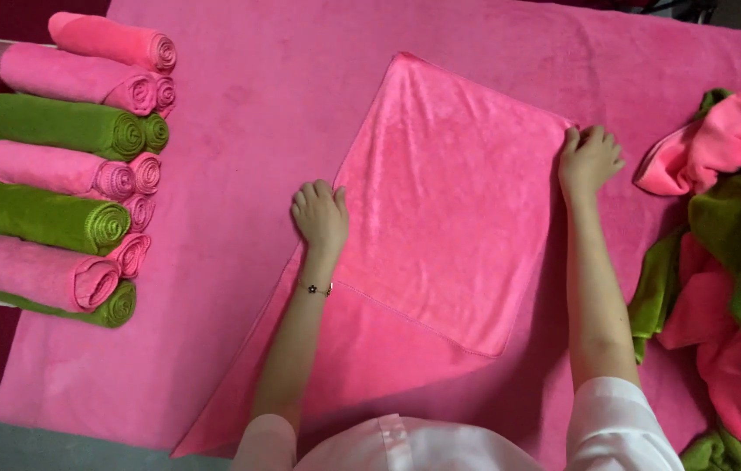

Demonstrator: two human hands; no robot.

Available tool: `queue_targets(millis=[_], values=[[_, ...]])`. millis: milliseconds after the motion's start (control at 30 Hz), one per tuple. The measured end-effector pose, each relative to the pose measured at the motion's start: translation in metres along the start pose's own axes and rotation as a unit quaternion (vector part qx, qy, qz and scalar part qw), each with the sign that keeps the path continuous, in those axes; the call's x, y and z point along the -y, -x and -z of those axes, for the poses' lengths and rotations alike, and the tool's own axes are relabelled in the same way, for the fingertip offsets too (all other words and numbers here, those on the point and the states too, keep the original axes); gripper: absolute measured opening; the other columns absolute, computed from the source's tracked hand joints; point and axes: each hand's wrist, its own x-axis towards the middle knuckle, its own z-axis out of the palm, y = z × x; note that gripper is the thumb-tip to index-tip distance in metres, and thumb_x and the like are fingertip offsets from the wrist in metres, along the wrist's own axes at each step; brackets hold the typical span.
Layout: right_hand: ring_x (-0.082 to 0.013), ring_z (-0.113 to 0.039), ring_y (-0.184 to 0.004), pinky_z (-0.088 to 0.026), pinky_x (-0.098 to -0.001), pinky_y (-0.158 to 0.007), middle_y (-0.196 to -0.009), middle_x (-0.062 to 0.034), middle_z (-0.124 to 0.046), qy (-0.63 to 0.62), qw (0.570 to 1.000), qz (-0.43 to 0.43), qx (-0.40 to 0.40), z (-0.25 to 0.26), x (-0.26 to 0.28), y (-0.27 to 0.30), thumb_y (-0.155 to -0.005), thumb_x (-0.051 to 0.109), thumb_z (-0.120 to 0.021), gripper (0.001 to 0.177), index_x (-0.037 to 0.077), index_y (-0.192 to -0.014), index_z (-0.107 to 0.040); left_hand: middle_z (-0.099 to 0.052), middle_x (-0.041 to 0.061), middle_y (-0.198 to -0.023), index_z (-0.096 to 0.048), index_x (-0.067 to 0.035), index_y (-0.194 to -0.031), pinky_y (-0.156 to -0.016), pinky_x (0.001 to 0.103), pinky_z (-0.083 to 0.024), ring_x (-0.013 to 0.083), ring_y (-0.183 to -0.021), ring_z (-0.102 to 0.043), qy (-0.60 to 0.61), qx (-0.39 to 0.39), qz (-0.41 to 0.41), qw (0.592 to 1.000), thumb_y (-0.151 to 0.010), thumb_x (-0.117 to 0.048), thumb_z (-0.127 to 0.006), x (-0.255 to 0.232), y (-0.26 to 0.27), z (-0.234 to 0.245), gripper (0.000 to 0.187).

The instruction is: Folding and rolling a pink towel into a decorative rose shape on a massage table.

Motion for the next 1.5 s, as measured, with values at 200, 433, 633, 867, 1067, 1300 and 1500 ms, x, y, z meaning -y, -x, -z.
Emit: queue_targets(millis=[200,433,633,867,1067,1300,1500], values=[[-0.0409,-0.066,-0.093,-0.045,-0.0587,-0.082,-0.089,-0.0152,-0.071,0.033,0.997,-0.034,-0.055,-0.026,-0.016,-0.011,-0.105,0.037,-0.076,0.029,0.010,-0.098,-0.068,-0.052,0.007,-0.106,-0.058,-0.017,-0.094,-0.091,0.047,-0.042,0.0337,-0.105,-0.052,0.109,0.036,0.089,0.989,-0.101,-0.047,-0.061,0.010,-0.010,0.018,0.031],[-0.0397,-0.066,-0.093,-0.045,-0.0574,-0.083,-0.093,-0.0150,-0.072,0.063,0.995,-0.040,-0.066,-0.027,-0.012,-0.012,-0.102,0.037,-0.076,0.029,0.010,-0.102,-0.069,-0.047,0.004,-0.112,-0.060,-0.020,-0.095,-0.095,0.047,-0.036,0.0320,-0.111,-0.046,0.138,0.079,0.123,0.980,-0.100,-0.048,-0.065,0.012,-0.020,0.030,0.029],[-0.0397,-0.055,-0.116,-0.038,-0.0573,-0.096,-0.122,-0.0172,-0.061,0.045,0.995,0.087,-0.026,0.037,0.048,0.018,-0.103,0.031,-0.077,0.035,0.009,-0.129,-0.067,-0.050,0.006,-0.108,-0.062,-0.018,-0.095,-0.092,0.046,-0.040,0.0312,-0.106,-0.050,0.114,-0.005,0.061,0.992,-0.100,-0.044,-0.068,0.011,-0.015,0.029,0.027],[-0.0362,-0.032,-0.155,-0.016,-0.0723,-0.118,-0.166,-0.0209,-0.042,-0.069,0.984,0.032,0.160,0.041,0.050,0.024,-0.120,0.040,-0.042,0.051,0.011,-0.159,-0.056,-0.051,0.007,-0.107,-0.064,-0.020,-0.100,-0.090,0.047,-0.043,0.0334,-0.105,-0.052,0.145,-0.032,0.016,0.989,-0.100,-0.052,-0.066,0.014,-0.017,0.029,0.032],[-0.0418,-0.047,-0.140,-0.036,-0.0653,-0.111,-0.153,-0.0220,-0.049,-0.080,0.995,-0.056,0.031,0.013,0.026,0.013,-0.114,0.027,-0.060,0.043,0.011,-0.154,-0.054,-0.048,0.003,-0.108,-0.062,-0.020,-0.095,-0.092,0.044,-0.040,0.0304,-0.107,-0.048,0.143,-0.018,0.070,0.987,-0.100,-0.048,-0.067,-0.008,-0.031,0.009,0.029],[-0.0394,-0.056,-0.104,-0.047,-0.0540,-0.083,-0.111,-0.0102,-0.055,-0.005,0.997,-0.048,-0.056,-0.032,-0.019,-0.016,-0.095,0.043,-0.089,0.032,0.015,-0.099,-0.075,-0.047,0.005,-0.111,-0.060,-0.018,-0.094,-0.093,0.045,-0.038,0.0318,-0.108,-0.046,0.161,-0.012,0.100,0.982,-0.101,-0.042,-0.065,-0.007,-0.034,0.019,0.025],[-0.0441,-0.052,-0.109,-0.044,-0.0606,-0.089,-0.118,-0.0134,-0.049,0.026,0.997,-0.059,-0.050,0.002,0.048,-0.023,-0.079,0.015,-0.090,0.042,0.016,-0.110,-0.061,-0.045,0.003,-0.111,-0.058,-0.021,-0.096,-0.093,0.045,-0.037,0.0297,-0.108,-0.045,0.181,-0.010,0.081,0.980,-0.102,-0.045,-0.063,-0.009,-0.042,0.012,0.025]])
